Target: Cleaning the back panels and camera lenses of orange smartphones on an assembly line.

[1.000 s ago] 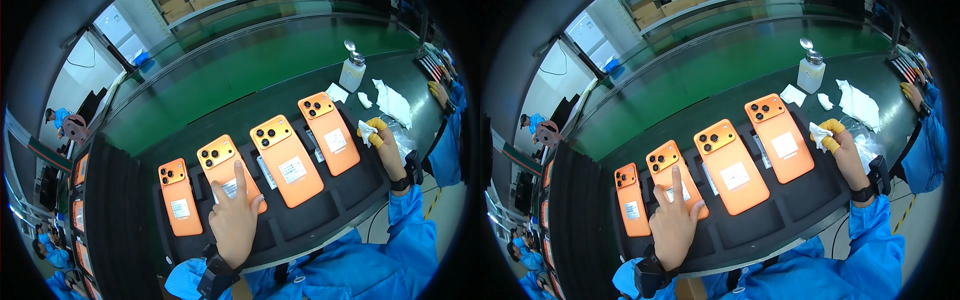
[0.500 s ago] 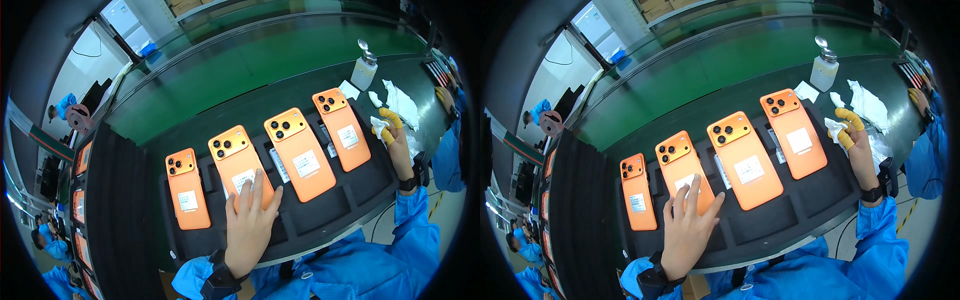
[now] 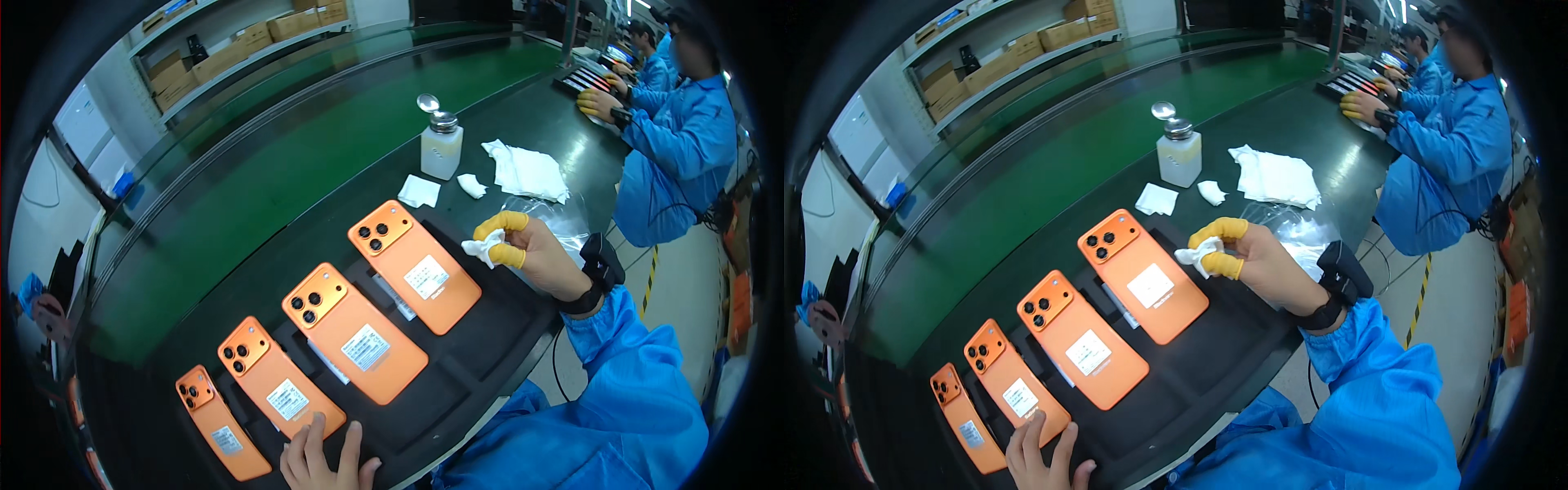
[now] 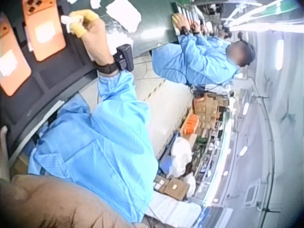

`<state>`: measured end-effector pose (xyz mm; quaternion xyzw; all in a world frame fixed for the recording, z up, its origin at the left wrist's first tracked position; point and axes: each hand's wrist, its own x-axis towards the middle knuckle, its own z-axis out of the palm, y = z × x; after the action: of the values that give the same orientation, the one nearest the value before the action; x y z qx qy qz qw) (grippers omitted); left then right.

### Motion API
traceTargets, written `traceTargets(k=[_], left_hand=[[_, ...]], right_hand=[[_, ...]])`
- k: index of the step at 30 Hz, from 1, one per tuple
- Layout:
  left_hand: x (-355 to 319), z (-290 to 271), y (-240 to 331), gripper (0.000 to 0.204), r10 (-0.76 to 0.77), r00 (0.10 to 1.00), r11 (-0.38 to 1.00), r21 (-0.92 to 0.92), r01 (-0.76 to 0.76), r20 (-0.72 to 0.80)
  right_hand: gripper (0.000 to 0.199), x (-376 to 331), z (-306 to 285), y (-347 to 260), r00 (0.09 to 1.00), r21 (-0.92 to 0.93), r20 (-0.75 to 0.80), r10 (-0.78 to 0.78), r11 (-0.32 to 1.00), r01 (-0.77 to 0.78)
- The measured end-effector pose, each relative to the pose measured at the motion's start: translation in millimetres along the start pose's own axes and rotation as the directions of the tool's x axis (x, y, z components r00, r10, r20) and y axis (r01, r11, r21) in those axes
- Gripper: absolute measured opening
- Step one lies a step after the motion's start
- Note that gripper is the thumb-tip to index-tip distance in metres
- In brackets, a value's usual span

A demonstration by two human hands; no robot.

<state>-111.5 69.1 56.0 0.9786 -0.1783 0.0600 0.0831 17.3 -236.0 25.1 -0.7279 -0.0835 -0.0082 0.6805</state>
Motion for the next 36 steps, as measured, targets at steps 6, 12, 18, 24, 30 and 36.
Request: traceTargets(k=[6,12,18,24,30,36], left_hand=[[26,-15,15,0.043,0.098,0.995,0.988,-0.120,-0.095,0.021],[81,9,45,0.051,0.108,0.993,0.988,-0.106,-0.112,-0.046],[111,48,55,0.080,0.054,0.997,0.995,0.082,-0.049,-0.063],[113,42,57,0.081,-0.025,0.999,0.998,0.052,0.027,-0.033],[112,41,68,0.060,-0.042,0.984,0.992,0.109,0.062,-0.174],[115,44,63,0.063,-0.032,0.996,0.977,0.208,0.049,-0.087]], right_hand=[[0.025,20,-17,-50,0.985,-0.149,0.170,-0.018,0.988,0.044],[0.025,65,-6,-42,0.924,-0.310,0.342,-0.172,0.908,0.284],[0.020,86,-8,-4,0.887,-0.601,0.335,-0.319,0.653,0.461],[0.024,89,7,0,0.807,-0.587,0.433,-0.402,0.553,0.591],[0.027,76,6,23,0.755,-0.638,0.516,-0.405,0.406,0.654],[0.021,63,2,13,0.695,-0.625,0.641,-0.325,0.305,0.719]])
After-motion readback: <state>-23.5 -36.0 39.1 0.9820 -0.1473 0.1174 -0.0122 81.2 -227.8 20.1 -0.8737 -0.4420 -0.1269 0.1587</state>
